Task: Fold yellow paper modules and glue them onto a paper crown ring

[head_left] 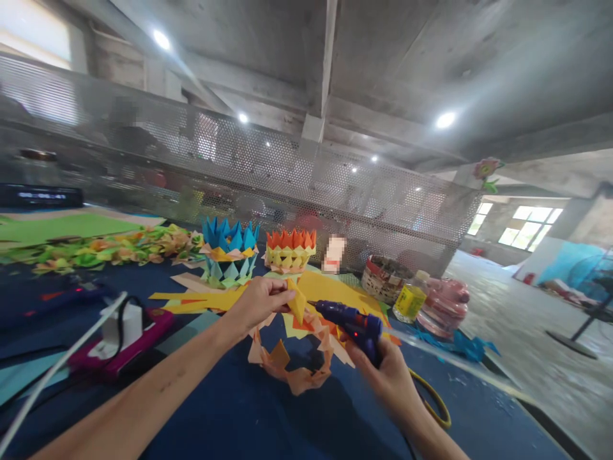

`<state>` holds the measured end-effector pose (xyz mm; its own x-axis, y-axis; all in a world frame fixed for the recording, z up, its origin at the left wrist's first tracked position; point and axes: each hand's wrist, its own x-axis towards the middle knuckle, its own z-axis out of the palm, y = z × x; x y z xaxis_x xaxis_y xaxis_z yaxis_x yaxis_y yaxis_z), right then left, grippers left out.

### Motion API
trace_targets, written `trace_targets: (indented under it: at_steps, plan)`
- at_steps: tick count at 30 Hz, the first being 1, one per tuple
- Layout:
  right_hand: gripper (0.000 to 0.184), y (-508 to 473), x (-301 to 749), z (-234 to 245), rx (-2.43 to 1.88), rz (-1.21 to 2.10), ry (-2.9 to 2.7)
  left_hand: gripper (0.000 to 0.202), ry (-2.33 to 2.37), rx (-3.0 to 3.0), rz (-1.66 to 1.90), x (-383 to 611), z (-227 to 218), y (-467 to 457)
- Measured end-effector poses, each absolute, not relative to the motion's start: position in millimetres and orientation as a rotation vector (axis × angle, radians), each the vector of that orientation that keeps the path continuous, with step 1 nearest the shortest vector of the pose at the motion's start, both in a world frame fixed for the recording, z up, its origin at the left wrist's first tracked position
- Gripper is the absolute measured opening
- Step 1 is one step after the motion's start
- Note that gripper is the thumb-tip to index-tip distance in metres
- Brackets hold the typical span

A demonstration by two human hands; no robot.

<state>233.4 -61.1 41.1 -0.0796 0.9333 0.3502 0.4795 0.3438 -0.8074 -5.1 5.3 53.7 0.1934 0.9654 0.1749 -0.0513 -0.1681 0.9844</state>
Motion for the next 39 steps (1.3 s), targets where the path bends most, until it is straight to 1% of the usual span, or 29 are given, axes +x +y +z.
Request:
trace_targets:
  at_steps: [4, 7, 12, 25, 34, 39]
  plan:
    - [0.046, -67.4, 233.6, 29.0, -1.268, 0.486, -1.744, 0.014, 0.951, 1.406, 1.162, -2.5, 51.2, 5.5]
    - [0.042, -70.6, 235.0, 24.7, -1.265, 0.447, -1.796, 0.016, 0.938, 1.419, 1.129, -0.3, 48.2, 5.3]
    - [0.038, -70.8, 234.9, 21.1, -1.222, 0.469, -1.898, 0.014, 0.934, 1.436, 1.104, 2.8, 45.2, 4.9]
    - [0.027, -73.8, 232.1, 21.9, -1.217, 0.457, -1.946, 0.014, 0.954, 1.451, 1.089, 5.8, 45.7, 1.2]
    - [0.024, -70.5, 236.6, 11.7, -1.222, 0.445, -1.962, 0.013, 0.967, 1.453, 1.079, 7.9, 48.9, -2.7]
    - [0.026, -72.3, 235.7, 13.8, -1.238, 0.442, -1.967, 0.013, 0.969, 1.448, 1.092, 6.9, 48.1, -1.8]
